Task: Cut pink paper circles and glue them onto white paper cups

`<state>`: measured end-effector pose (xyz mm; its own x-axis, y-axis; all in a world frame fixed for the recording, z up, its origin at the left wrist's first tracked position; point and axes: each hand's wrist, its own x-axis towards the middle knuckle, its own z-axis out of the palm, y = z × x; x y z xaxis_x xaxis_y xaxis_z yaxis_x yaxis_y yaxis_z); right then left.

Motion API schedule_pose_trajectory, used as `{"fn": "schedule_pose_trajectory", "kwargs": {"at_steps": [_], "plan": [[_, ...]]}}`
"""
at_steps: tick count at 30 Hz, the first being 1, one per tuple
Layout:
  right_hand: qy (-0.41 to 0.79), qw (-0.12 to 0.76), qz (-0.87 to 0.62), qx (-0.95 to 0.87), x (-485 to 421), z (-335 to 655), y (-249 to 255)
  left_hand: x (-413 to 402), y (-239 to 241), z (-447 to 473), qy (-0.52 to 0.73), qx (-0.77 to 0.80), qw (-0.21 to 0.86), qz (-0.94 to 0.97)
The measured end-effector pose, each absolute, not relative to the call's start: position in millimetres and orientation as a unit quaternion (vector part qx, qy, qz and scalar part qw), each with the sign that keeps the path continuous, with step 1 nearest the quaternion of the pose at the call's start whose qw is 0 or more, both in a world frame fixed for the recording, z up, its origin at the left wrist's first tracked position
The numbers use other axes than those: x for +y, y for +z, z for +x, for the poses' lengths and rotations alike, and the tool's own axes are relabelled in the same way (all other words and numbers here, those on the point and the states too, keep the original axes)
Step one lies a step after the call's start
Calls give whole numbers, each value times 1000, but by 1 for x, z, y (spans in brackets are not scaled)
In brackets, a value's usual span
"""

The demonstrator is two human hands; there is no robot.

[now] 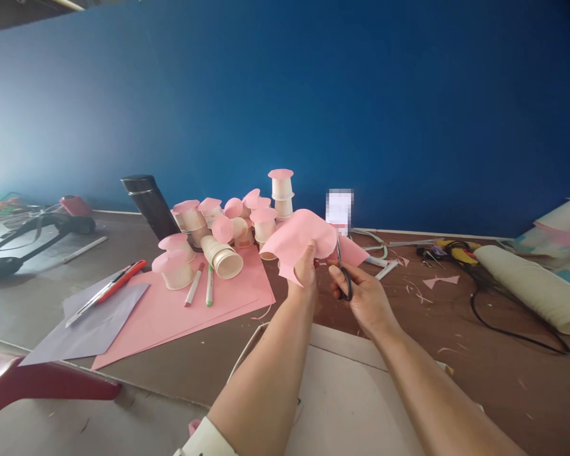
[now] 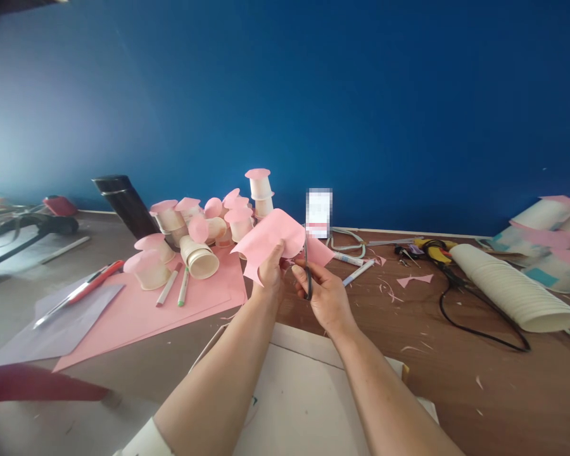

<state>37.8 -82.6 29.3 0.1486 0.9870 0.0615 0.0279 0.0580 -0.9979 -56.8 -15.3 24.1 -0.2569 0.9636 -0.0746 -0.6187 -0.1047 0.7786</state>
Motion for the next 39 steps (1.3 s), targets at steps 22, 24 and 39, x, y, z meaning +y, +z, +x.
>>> {"fn": "schedule_pose_trajectory", "kwargs": {"at_steps": [22, 24, 39], "plan": [[442, 527, -540, -485, -85, 37, 36, -21, 38, -60, 712, 348, 590, 155], [450, 528, -536, -481, -85, 37, 36, -20, 38, -60, 711, 343, 600, 130], [451, 509, -533, -503, -82, 37, 31, -20, 36, -59, 701, 377, 589, 141]]}}
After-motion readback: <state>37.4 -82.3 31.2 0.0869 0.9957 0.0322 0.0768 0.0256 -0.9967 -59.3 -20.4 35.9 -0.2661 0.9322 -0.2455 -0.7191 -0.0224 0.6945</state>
